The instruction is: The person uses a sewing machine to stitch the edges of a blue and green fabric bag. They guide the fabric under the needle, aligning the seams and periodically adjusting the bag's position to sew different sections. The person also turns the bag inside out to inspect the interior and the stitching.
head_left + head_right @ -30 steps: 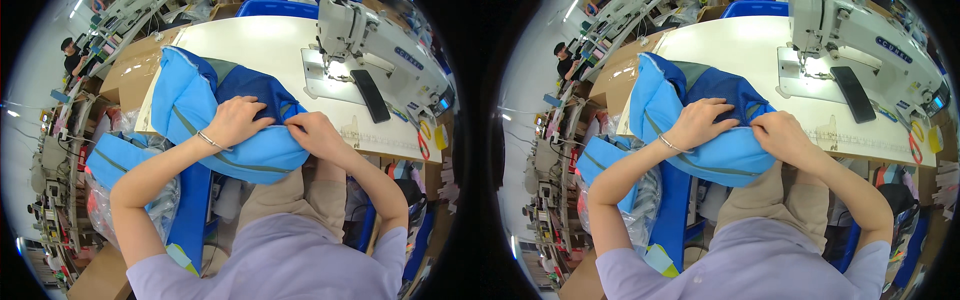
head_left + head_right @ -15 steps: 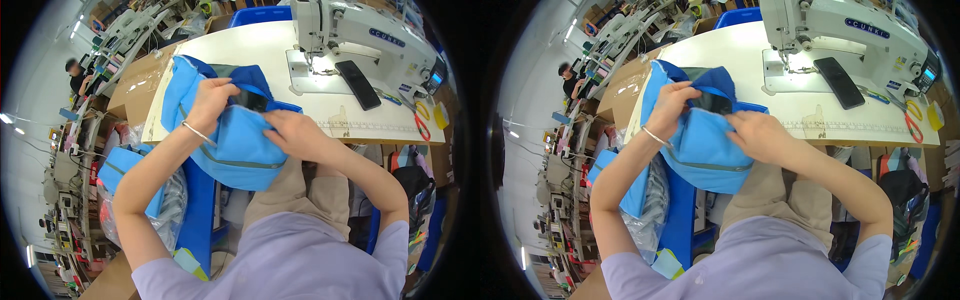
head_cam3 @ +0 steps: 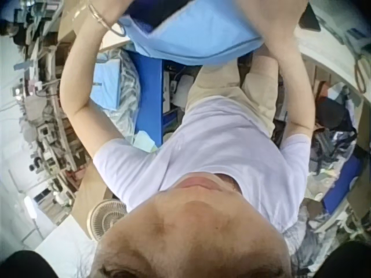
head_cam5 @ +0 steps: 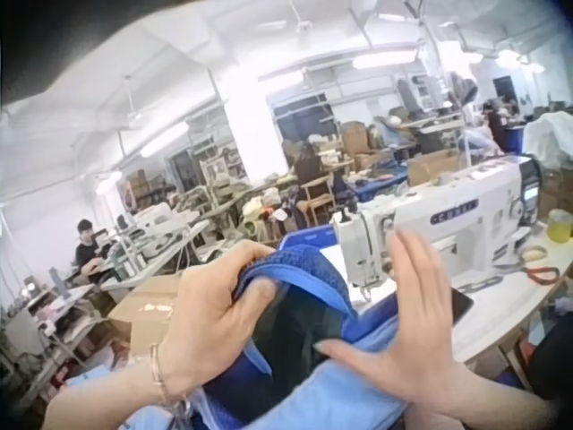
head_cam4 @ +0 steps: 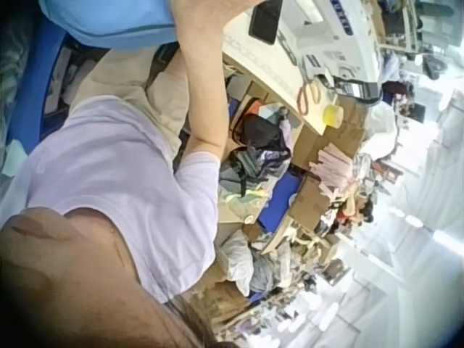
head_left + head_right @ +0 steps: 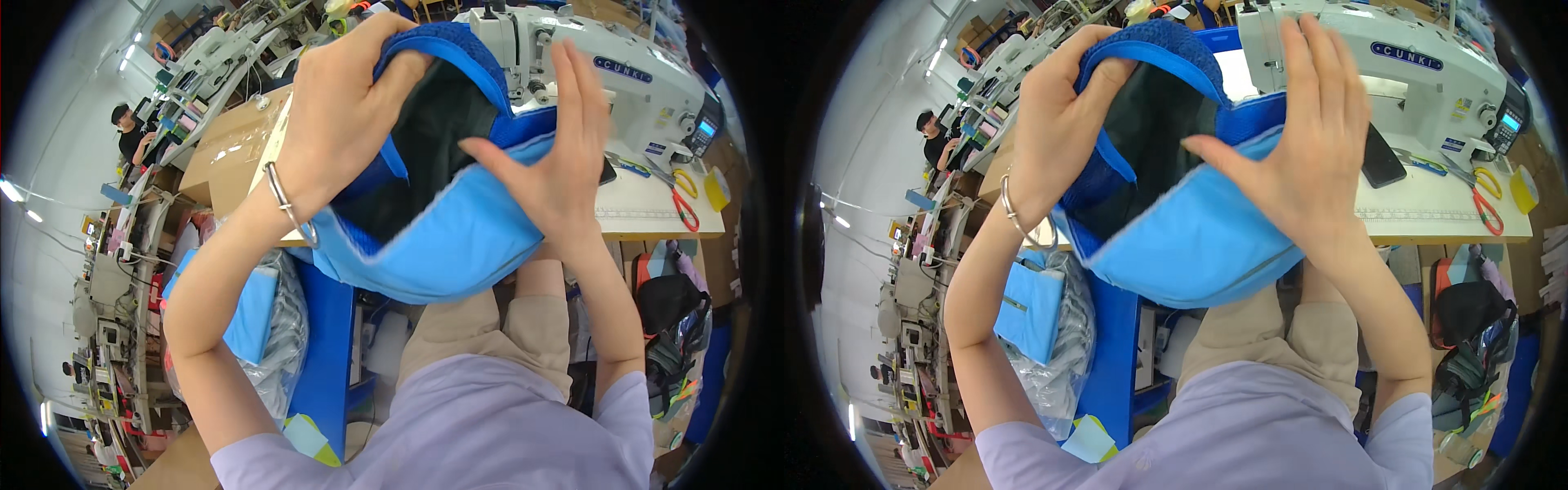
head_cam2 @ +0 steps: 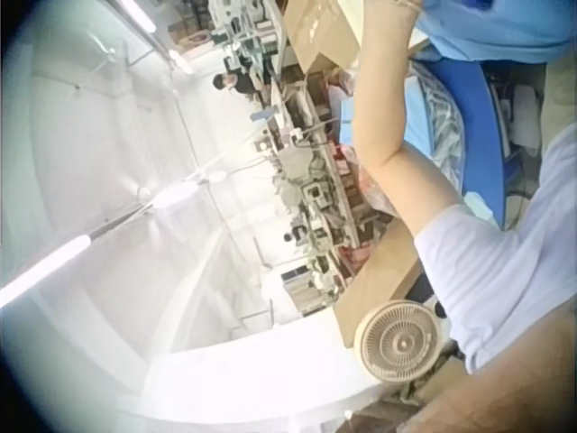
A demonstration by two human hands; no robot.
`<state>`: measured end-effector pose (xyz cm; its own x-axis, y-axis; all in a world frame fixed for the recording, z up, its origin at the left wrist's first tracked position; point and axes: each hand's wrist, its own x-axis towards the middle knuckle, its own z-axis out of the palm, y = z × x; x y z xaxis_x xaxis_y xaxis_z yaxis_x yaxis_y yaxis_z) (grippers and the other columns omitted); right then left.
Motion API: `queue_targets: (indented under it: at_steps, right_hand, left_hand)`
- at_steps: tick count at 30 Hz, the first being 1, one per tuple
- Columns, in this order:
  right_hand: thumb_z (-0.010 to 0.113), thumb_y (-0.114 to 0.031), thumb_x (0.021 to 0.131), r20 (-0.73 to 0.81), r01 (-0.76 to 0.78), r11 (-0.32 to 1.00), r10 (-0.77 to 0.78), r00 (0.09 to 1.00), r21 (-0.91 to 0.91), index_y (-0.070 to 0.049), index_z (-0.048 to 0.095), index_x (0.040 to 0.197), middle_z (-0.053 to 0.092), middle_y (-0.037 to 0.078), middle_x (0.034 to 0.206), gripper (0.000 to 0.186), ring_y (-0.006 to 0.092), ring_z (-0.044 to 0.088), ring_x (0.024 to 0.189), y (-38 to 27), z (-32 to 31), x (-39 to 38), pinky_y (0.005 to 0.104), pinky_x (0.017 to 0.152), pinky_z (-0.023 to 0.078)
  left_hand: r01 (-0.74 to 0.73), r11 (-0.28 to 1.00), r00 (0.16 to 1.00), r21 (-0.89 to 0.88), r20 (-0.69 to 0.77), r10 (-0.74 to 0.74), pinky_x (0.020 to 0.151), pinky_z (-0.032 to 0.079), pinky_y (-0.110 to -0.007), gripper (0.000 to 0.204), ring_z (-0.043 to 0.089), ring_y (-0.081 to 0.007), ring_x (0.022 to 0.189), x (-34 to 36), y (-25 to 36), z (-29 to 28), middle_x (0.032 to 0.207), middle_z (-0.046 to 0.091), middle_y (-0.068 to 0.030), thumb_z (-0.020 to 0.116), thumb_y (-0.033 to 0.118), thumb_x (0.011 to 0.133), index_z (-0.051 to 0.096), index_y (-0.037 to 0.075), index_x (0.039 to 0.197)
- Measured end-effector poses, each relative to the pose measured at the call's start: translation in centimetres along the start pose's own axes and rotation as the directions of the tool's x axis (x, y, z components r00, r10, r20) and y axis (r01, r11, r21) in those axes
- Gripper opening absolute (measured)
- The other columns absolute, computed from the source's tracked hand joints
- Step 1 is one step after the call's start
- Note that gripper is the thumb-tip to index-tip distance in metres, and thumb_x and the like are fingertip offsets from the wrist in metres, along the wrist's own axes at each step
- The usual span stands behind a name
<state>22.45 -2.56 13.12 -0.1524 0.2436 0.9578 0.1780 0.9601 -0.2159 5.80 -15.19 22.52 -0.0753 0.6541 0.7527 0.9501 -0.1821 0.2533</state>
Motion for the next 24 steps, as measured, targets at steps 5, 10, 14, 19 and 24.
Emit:
queue_targets:
  at_steps: [5,10,14,19,24]
  right_hand:
    - [0.078,-0.021,0.077,0.735,-0.768,0.602,0.416,0.536,0.219,0.007,0.067,0.114,0.07,0.015,0.099,0.047,0.0242,0.066,0.092,0.6,0.7,0.0,0.0344,0.081,0.05]
    - [0.06,-0.008,0.078,0.906,-0.93,0.339,0.335,0.26,0.142,0.002,0.067,0.073,0.06,0.0,0.07,0.014,0.0072,0.049,0.064,2.0,-1.6,0.7,0.0263,0.059,0.036]
    - [0.056,-0.002,0.075,0.872,-0.944,0.162,0.364,0.328,0.288,0.003,0.074,0.097,0.062,-0.002,0.079,0.028,0.0055,0.049,0.069,0.7,-1.2,-0.4,0.0233,0.061,0.036]
    - [0.058,-0.003,0.077,0.859,-0.9,0.244,0.291,0.422,0.36,0.003,0.075,0.109,0.068,0.0,0.09,0.037,0.0061,0.055,0.079,0.6,-1.2,-1.2,0.0231,0.07,0.042]
    - [0.075,-0.02,0.082,0.848,-0.756,0.612,0.253,0.466,0.233,-0.001,0.077,0.109,0.072,0.008,0.086,0.033,0.0137,0.063,0.081,-0.9,-2.1,0.6,0.0315,0.074,0.049]
  left_hand:
    - [0.097,0.995,0.918,-0.017,0.388,-0.082,0.072,0.049,-0.027,0.036,0.061,-0.008,0.08,1.4,1.8,-1.6,0.09,0.071,-0.0006,0.078,0.015,0.089,0.071,0.003,0.122]
    - [-0.266,0.898,0.848,0.352,0.528,0.044,0.084,0.054,-0.041,0.042,0.069,-0.0303,0.094,0.1,-0.2,-4.3,0.106,0.072,-0.0118,0.078,0.011,0.079,0.069,0.004,0.12]
    - [-0.207,0.952,0.889,0.224,0.45,0.087,0.08,0.052,-0.04,0.03,0.061,-0.0377,0.085,-0.8,-1.2,-3.4,0.095,0.066,-0.0186,0.065,-0.003,0.077,0.064,0.001,0.107]
    - [-0.048,0.992,0.948,0.121,0.318,0.007,0.07,0.047,-0.034,0.023,0.053,-0.0298,0.07,-0.8,-0.1,-2.6,0.078,0.059,-0.0188,0.059,-0.007,0.078,0.058,-0.001,0.1]
    - [0.301,0.945,0.916,-0.123,0.311,-0.252,0.069,0.045,-0.026,0.02,0.057,-0.0078,0.074,-0.7,0.0,-2.8,0.083,0.068,-0.0031,0.055,-0.007,0.081,0.062,0.001,0.099]
